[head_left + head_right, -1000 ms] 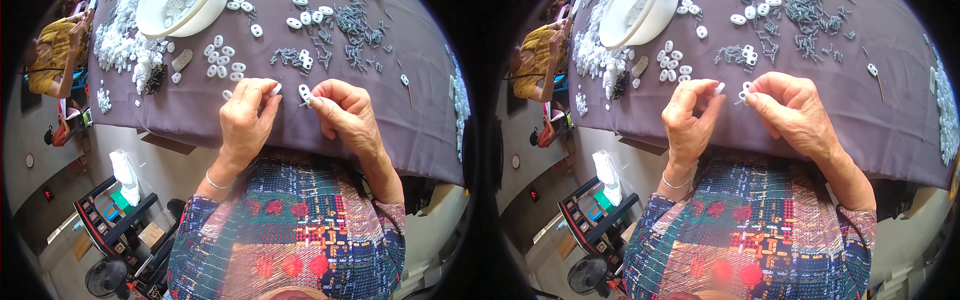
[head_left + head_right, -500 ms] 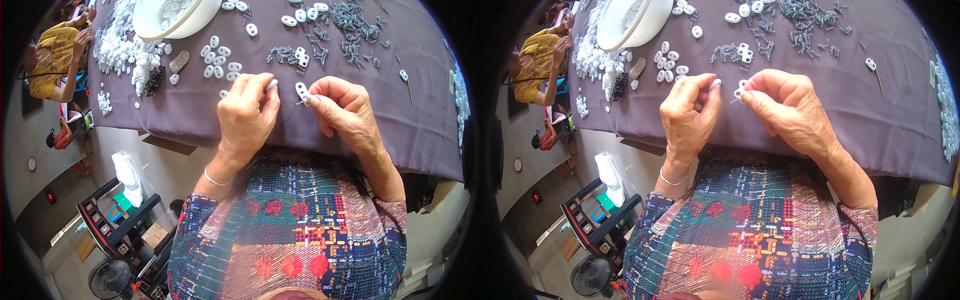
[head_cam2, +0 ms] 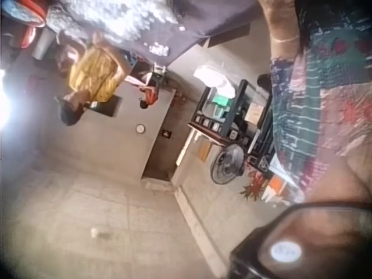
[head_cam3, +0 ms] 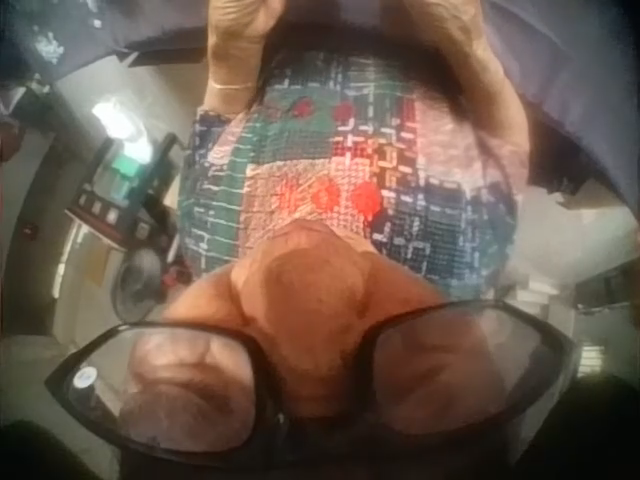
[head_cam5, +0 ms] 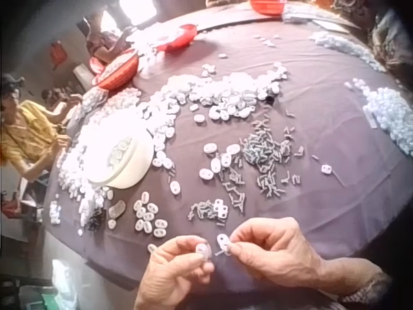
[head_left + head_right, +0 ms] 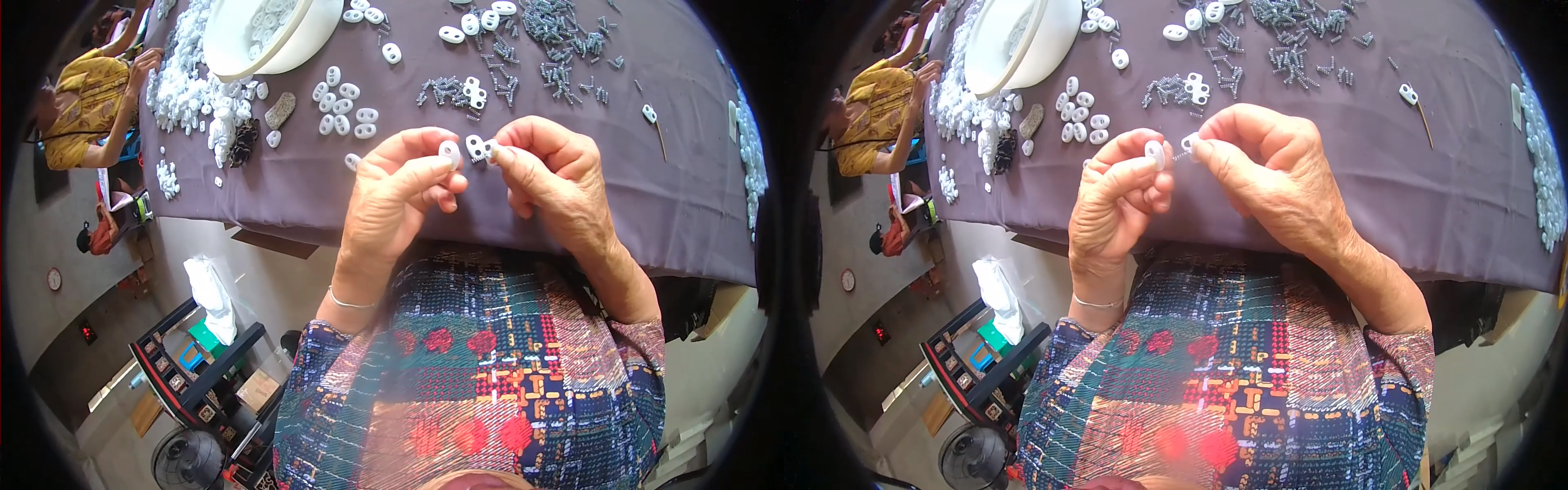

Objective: The person assembles plastic cord locks by hand, inserting metal springs into the plastic components and pressing the pieces together on a table.

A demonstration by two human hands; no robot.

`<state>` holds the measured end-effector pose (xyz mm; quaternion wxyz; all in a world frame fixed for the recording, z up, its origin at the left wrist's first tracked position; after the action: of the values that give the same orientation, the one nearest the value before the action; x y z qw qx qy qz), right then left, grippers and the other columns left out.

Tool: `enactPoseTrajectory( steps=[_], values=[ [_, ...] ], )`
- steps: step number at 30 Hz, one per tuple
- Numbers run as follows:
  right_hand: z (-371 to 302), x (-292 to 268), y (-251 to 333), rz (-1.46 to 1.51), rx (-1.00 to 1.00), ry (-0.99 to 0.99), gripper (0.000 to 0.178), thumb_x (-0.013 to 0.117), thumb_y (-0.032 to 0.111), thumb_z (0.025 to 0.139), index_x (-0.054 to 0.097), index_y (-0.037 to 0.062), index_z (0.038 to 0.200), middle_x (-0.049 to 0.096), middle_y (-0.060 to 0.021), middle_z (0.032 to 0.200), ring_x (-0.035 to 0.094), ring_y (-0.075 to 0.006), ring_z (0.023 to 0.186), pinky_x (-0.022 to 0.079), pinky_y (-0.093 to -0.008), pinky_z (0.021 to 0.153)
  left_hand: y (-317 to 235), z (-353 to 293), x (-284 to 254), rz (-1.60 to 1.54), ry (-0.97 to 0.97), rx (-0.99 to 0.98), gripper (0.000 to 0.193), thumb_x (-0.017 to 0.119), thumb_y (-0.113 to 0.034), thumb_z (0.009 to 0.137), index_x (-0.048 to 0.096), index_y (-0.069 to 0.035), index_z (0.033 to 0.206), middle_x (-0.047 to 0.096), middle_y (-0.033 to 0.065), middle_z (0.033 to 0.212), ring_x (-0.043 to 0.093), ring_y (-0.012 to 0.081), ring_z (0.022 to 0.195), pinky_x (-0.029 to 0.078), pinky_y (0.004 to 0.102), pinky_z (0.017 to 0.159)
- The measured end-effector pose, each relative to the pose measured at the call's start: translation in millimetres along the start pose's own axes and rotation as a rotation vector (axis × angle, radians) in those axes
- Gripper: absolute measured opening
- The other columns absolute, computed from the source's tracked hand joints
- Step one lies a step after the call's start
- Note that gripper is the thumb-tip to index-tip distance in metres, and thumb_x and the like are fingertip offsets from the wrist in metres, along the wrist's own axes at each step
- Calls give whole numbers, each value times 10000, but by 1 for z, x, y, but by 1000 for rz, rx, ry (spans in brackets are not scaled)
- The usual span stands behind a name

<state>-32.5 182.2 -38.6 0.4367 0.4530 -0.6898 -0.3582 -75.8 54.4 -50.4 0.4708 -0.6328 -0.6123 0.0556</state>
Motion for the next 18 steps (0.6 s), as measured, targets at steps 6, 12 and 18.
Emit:
enactPoseTrajectory(
  steps=[6,12,18],
  values=[
    [0,-3,7,-38,-81,-45,133,608,121,845,603,-10,873,578,22,703,498,-20,621,396,-179,529,8,1,2,-42,30,-25,142,593,-40,821,564,-29,959,624,84,899,635,136,705,494,214,524],
    [-1,-5,12,-103,-189,-76,139,590,134,872,587,-3,889,535,36,638,434,-8,490,327,-160,418,14,1,6,-48,59,-33,155,593,-55,824,569,-12,972,638,121,903,644,170,751,513,234,574],
    [-3,-3,14,-187,-183,-67,117,589,118,871,588,2,889,537,44,653,430,5,522,311,-149,438,10,-2,6,10,0,27,156,602,-41,820,573,-3,968,643,139,911,645,186,751,513,244,582]
  ],
)
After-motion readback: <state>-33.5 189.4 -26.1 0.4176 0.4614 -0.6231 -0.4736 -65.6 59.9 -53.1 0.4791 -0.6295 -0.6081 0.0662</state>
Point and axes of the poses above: each hand's wrist, its own z-axis towards the middle knuckle, its own x-axis out of the palm, y = z × x, the point moved 10 cm from there along z, towards the middle knuckle
